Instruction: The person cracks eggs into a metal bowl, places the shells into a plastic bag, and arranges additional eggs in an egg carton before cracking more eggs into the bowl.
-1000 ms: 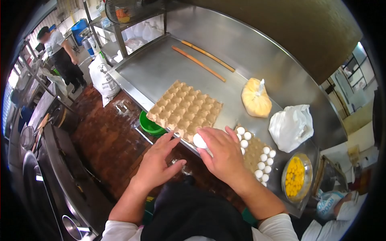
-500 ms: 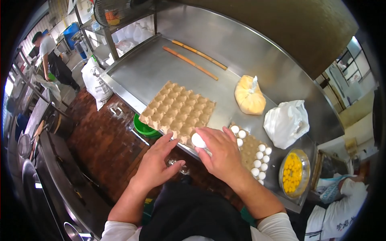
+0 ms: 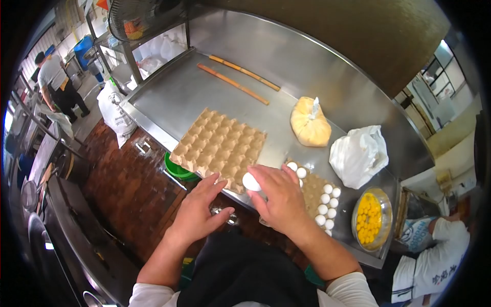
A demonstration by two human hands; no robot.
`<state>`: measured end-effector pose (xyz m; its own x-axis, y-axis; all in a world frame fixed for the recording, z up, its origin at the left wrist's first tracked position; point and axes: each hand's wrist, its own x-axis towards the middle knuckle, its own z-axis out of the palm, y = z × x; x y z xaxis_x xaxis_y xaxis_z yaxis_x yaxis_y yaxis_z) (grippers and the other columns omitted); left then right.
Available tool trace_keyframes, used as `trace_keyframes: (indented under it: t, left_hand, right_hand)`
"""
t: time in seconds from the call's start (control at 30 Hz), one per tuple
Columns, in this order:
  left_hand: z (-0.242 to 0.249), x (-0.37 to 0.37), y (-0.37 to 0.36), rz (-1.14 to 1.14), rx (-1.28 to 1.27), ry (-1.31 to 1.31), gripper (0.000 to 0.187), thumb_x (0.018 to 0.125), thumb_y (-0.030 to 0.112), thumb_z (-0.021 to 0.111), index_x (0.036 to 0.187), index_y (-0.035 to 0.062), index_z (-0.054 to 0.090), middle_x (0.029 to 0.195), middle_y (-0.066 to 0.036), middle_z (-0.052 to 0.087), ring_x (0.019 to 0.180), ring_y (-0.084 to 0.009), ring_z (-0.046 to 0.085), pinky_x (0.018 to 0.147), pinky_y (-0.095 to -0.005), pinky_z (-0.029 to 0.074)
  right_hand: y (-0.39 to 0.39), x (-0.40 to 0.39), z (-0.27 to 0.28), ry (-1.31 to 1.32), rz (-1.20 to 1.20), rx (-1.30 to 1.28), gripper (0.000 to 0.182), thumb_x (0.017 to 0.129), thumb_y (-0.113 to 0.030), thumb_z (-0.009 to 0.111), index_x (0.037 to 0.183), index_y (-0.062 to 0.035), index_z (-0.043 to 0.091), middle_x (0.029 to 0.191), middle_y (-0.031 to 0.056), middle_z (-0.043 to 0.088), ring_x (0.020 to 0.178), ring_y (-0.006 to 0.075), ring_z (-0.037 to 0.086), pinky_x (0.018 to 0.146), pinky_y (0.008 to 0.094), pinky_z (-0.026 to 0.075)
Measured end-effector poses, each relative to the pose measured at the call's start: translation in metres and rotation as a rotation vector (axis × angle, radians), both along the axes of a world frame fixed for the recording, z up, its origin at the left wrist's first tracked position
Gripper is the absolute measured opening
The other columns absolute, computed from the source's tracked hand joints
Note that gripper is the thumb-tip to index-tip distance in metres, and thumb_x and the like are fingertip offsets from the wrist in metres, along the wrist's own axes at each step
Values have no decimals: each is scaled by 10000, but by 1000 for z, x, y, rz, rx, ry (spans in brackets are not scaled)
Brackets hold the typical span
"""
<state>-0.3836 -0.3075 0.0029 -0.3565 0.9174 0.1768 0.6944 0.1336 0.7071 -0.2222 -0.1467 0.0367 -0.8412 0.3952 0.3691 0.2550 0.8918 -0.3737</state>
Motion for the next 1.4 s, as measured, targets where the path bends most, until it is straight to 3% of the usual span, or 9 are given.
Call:
trace_keyframes:
  t: [0.4, 0.47, 0.57, 0.67, 0.73, 0.93, 1.03, 1.3, 1.4]
  left_hand:
    - [-4, 3, 11, -54, 23, 16, 598, 824, 304, 765, 1309, 10, 578, 1427, -280, 491, 1313, -441, 488, 1090, -453, 412]
    - [-4, 3, 11, -46, -20, 3, 620, 820, 283, 781, 1343, 28, 567, 1478, -234, 465, 1363, -392, 462, 1114, -432, 385]
    - [-5, 4, 13, -47, -18, 2, 615, 818, 276, 783, 1339, 27, 571, 1476, -237, 467, 1366, -393, 459, 1113, -432, 386]
    - [-2, 7, 16, -49, -20, -30, 610, 810, 258, 787, 1334, 28, 577, 1474, -241, 468, 1371, -389, 456, 1112, -432, 387]
    - [-1, 9, 18, -58, -16, -41, 609, 804, 246, 791, 1333, 29, 579, 1474, -242, 469, 1374, -384, 455, 1111, -431, 388]
    - [-7, 13, 23, -78, 10, -74, 645, 768, 169, 811, 1357, 65, 568, 1476, -235, 471, 1367, -383, 464, 1117, -430, 381]
    - [-4, 16, 26, -77, 10, -35, 596, 796, 235, 793, 1317, 28, 590, 1431, -266, 499, 1337, -416, 481, 1099, -446, 405]
    - [-3, 23, 30, -94, -3, -48, 603, 805, 253, 787, 1326, 25, 587, 1435, -270, 494, 1344, -418, 473, 1104, -442, 400]
    - [-4, 25, 30, -96, -10, -36, 605, 811, 267, 781, 1332, 30, 585, 1437, -272, 491, 1344, -420, 473, 1104, -443, 401]
  right_hand:
    - [6, 8, 2, -7, -24, -23, 493, 865, -196, 694, 1336, -115, 572, 1272, 106, 635, 1199, 275, 586, 1078, 513, 356]
    - [6, 10, 2, -1, -29, -31, 492, 865, -195, 694, 1335, -115, 572, 1272, 106, 635, 1198, 276, 586, 1078, 516, 356]
    - [6, 12, 2, -8, -46, -20, 468, 873, -199, 686, 1321, -121, 576, 1251, 69, 644, 1196, 230, 587, 1089, 506, 349]
    - [8, 14, 0, -1, -43, -39, 482, 867, -194, 695, 1326, -109, 575, 1263, 109, 636, 1192, 277, 587, 1076, 524, 363]
    - [8, 16, 1, 14, -49, -36, 458, 870, -195, 690, 1308, -114, 582, 1250, 62, 640, 1198, 230, 580, 1087, 512, 350]
    - [9, 23, -2, 47, -78, -21, 460, 866, -197, 697, 1302, -108, 580, 1225, 63, 636, 1175, 225, 584, 1086, 504, 350]
    - [10, 26, -3, 46, -84, -13, 470, 863, -193, 699, 1309, -109, 576, 1227, 63, 636, 1177, 224, 583, 1086, 498, 350]
    - [11, 34, -4, 59, -101, -17, 494, 847, -179, 711, 1317, -107, 574, 1240, 59, 635, 1178, 219, 583, 1092, 494, 345]
    - [12, 37, -4, 74, -92, -34, 496, 854, -186, 697, 1329, -110, 576, 1238, 104, 643, 1164, 268, 597, 1075, 514, 364]
